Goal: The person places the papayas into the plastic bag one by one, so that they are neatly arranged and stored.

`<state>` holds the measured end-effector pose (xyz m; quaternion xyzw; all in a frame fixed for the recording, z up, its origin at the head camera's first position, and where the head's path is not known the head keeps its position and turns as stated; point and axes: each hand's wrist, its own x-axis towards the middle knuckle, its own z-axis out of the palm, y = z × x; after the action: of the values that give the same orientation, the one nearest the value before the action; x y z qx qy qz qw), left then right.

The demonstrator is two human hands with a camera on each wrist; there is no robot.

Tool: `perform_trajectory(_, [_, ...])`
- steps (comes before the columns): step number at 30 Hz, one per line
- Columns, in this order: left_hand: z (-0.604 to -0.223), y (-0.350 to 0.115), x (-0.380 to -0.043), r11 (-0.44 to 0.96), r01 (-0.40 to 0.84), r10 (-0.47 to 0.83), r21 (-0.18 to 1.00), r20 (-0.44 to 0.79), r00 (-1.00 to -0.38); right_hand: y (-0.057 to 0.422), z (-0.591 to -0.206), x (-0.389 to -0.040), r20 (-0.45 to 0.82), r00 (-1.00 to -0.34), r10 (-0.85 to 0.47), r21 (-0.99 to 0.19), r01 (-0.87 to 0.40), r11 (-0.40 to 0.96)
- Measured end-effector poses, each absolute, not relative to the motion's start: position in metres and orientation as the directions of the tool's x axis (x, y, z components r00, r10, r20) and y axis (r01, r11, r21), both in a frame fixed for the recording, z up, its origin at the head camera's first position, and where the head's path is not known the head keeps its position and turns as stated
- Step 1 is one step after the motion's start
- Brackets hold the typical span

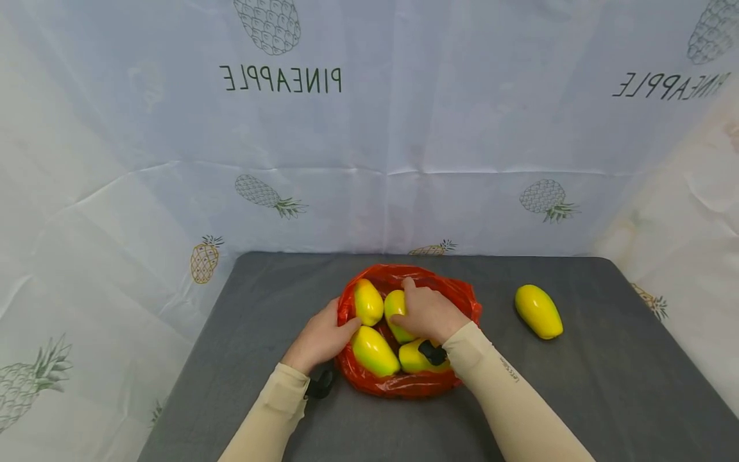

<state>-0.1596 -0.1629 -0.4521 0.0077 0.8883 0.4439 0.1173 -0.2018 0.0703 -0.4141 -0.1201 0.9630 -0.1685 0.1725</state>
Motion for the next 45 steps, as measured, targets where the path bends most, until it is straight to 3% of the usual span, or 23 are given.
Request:
perform_trajectory(6, [-0.451, -0.158, -0.16, 0.601, -0.087, 0.12, 0.794, -0.197, -0.973, 0.09, -0.397, -0.194, -0.235, -0.924, -0.301, -0.421, -0.183, 0.888])
perform_trajectory(13, [-0.452, -0.156, -0.159, 0.609, -0.085, 0.109, 0.789, -0.188, -0.976, 0.126, -0.369, -0.177, -0.027, -0.951, -0.309, -0.434, -0.268, 0.86])
perform_trajectory(20, [-0.453, -0.157, -0.156, 0.608, -0.082, 0.106, 0.789, -0.184, -0.977, 0.179, -0.363, -0.17, 0.101, -0.966, -0.239, -0.433, -0.259, 0.863])
perform_trajectory(30, [-0.452, -0.153, -0.153, 0.608, -0.073, 0.105, 0.79, -0.172, -0.98, 0.254, -0.399, -0.163, 0.109, -0.992, -0.064, -0.465, -0.108, 0.879])
perform_trajectory(37, [-0.456, -0.155, -0.151, 0.615, -0.07, 0.109, 0.786, -0.173, -0.979, 0.276, -0.439, -0.165, 0.146, -0.989, 0.009, -0.488, -0.064, 0.871])
perform_trajectory(45, [-0.453, -0.153, -0.152, 0.609, -0.058, 0.111, 0.791, -0.157, -0.981, 0.29, -0.457, -0.174, 0.135, -0.989, 0.053, -0.488, -0.02, 0.873])
